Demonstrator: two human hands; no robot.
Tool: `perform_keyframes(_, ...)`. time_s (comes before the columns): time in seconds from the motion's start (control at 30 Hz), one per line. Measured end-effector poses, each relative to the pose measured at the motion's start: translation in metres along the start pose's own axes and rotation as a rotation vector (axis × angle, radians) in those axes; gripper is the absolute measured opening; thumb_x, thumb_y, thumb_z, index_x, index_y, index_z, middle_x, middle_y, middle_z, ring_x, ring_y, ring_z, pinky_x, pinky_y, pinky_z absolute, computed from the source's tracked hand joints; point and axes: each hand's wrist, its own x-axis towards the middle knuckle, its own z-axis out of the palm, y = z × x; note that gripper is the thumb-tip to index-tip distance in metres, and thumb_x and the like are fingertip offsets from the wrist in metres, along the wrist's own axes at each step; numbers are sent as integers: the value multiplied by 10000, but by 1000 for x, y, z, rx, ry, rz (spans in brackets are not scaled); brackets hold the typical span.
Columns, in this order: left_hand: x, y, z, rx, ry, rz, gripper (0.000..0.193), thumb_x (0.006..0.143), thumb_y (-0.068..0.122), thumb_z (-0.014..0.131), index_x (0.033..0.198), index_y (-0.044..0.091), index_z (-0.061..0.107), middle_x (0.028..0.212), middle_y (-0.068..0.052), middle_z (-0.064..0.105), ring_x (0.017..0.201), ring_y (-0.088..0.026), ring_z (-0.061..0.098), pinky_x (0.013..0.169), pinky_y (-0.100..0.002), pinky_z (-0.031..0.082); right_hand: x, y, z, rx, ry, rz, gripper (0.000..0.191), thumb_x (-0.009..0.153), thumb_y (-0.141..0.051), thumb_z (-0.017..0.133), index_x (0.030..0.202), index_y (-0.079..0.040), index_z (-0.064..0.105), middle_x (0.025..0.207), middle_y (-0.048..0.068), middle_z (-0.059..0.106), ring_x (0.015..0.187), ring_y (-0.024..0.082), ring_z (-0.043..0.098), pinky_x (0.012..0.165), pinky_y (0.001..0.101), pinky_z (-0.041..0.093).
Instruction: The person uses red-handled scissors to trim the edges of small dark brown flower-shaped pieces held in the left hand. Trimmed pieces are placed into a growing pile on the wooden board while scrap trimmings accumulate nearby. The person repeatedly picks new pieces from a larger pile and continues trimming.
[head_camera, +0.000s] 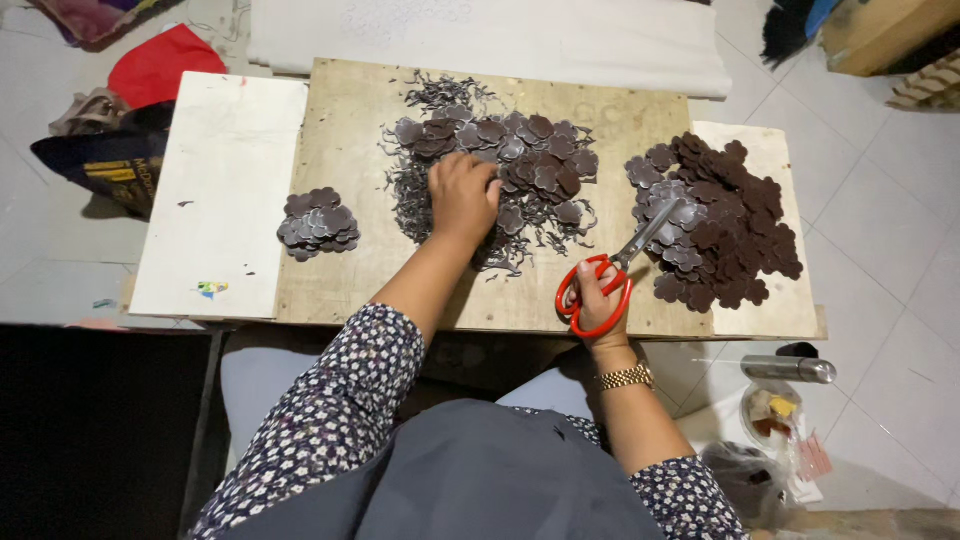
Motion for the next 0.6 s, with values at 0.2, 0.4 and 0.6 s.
perform_keyframes(0.2,3,0,-3,55,59,-42,510,730,118,844,1200,41,662,1251,-148,635,1221,-386,518,1079,-510,382,2,1,-2,-55,-13,-27,308,1023,-313,599,858,-58,544,674,25,555,589,108,543,536,258,470)
perform_keyframes(0.4,-10,-8,-11,-49,69,-55,482,711,7,790,1179,33,677,1214,-160,644,1179,-401,545,1082,-480,423,1,2,0,10,-13,-23,290,1029,-311,601,881,-68,543,686,19,543,597,106,531,540,259,463)
perform_keyframes(0.6,-11,-9,-13,-132,91,-110,271,820,47,747,1090,43,730,1232,-142,671,1186,-351,597,1068,-418,471,1,-3,1,-10,-4,-16,274,1020,-294,594,881,-65,539,682,20,558,586,111,543,536,266,476)
